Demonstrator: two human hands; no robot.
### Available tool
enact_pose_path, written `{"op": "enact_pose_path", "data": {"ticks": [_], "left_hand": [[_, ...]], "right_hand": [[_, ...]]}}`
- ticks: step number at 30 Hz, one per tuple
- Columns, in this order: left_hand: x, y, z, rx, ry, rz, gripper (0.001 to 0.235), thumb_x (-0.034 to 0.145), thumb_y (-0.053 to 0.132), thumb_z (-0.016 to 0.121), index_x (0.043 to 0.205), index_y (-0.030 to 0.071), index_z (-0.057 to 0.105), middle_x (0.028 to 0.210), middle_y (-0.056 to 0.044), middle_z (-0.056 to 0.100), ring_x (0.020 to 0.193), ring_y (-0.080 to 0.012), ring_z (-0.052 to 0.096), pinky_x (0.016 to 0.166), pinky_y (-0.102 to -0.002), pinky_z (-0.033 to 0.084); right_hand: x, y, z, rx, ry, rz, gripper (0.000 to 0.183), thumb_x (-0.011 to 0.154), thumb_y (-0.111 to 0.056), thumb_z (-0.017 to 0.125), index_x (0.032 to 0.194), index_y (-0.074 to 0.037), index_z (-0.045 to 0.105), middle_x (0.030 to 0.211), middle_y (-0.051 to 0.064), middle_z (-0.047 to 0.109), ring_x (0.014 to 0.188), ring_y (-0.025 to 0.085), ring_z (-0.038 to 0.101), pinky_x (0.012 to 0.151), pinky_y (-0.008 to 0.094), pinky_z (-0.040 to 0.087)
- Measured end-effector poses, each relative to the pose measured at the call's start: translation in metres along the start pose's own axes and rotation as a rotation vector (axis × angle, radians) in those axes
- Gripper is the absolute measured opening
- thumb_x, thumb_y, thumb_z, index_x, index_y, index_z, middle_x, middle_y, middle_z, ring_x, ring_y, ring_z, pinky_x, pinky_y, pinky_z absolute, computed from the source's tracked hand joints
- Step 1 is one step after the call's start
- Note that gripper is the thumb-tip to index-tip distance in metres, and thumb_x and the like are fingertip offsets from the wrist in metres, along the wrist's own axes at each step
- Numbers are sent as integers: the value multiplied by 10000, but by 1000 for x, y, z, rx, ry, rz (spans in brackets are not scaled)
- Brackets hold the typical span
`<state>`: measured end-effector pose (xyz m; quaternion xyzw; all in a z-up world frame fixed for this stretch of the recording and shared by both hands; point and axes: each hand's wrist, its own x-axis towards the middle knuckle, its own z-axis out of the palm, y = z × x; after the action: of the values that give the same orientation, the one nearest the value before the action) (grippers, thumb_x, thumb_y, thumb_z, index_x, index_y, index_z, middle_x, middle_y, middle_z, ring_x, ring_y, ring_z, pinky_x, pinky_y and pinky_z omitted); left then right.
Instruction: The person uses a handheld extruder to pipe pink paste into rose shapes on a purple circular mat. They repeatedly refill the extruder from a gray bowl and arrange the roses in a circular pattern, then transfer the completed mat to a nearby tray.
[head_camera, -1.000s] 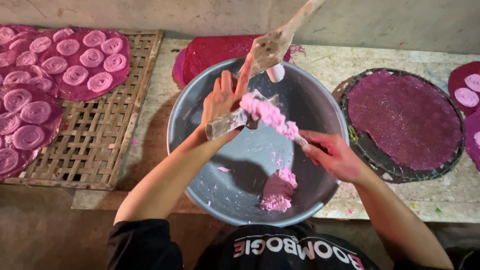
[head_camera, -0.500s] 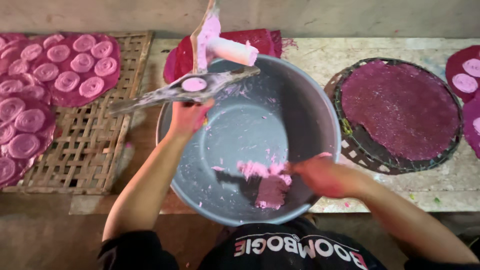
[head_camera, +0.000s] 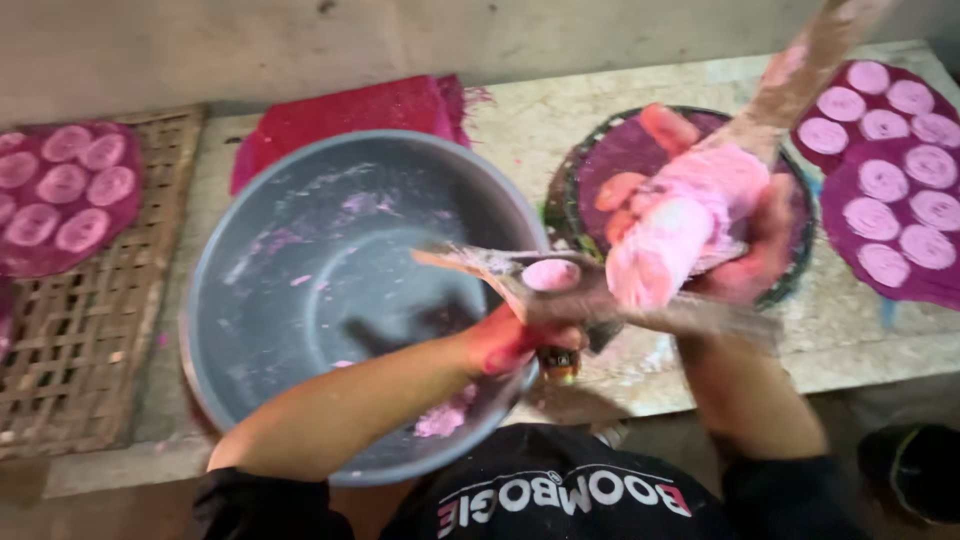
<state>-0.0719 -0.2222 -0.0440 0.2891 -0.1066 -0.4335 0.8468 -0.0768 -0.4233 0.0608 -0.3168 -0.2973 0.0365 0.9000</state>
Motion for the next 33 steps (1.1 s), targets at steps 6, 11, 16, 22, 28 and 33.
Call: {"op": "enact_pose_path", "data": {"ticks": [6, 11, 16, 22, 28, 33], "left_hand": [[91, 0, 39, -577, -55, -260, 314, 941, 150, 606, 1234, 37, 603, 1179, -128, 674, 1125, -251, 647, 1011, -431, 503], [129, -17, 78, 375, -520, 313, 286, 1038, 153, 638, 1261, -13, 570, 1205, -155, 621, 1205, -260, 595, 1090, -413, 472], [196, -40, 116, 1025, -240, 322, 423, 985, 250, 688, 1315, 18, 563, 1270, -158, 625, 1246, -272, 605, 1118, -413, 483], [251, -24, 125, 1239, -214, 258, 588, 921, 367, 747, 1380, 54, 554, 1348, -160, 629, 1294, -287, 618, 1152, -414, 496], [267, -12, 104, 1126, -194, 335, 754, 857, 484, 807, 1445, 91, 545, 1426, -163, 633, 1343, -302, 630, 1186, -414, 509], [267, -8, 61, 178, -594, 653, 985, 816, 667, 753, 1609, 235, 361, 1621, -27, 458, 1490, -184, 424, 1282, -419, 354]], "right_hand": [[-42, -127, -72, -1039, -148, -311, 672, 1006, -336, 584, 1597, -122, 345, 1289, 237, 545, 1138, 413, 672, 802, 453, 635], [-57, -181, -70, -1615, -512, -567, 631, 911, -190, 574, 1519, -137, 410, 1193, 318, 628, 929, 400, 683, 793, 460, 588], [-55, -203, -87, -1721, -371, -510, 448, 898, -156, 564, 1326, -47, 489, 1157, 346, 668, 854, 350, 712, 719, 400, 592], [-57, -254, -132, -1515, -397, -41, 570, 902, -376, 463, 1358, -36, 505, 1149, 276, 681, 934, 313, 716, 809, 407, 581], [-65, -284, -207, -772, -312, 850, 763, 906, -596, 363, 1390, -26, 520, 1141, 206, 693, 1014, 276, 719, 899, 414, 569], [-100, -262, -260, -656, 5, 1289, 899, 896, -715, 248, 1397, -30, 549, 1142, 157, 717, 1087, 261, 749, 1017, 416, 558]]}}
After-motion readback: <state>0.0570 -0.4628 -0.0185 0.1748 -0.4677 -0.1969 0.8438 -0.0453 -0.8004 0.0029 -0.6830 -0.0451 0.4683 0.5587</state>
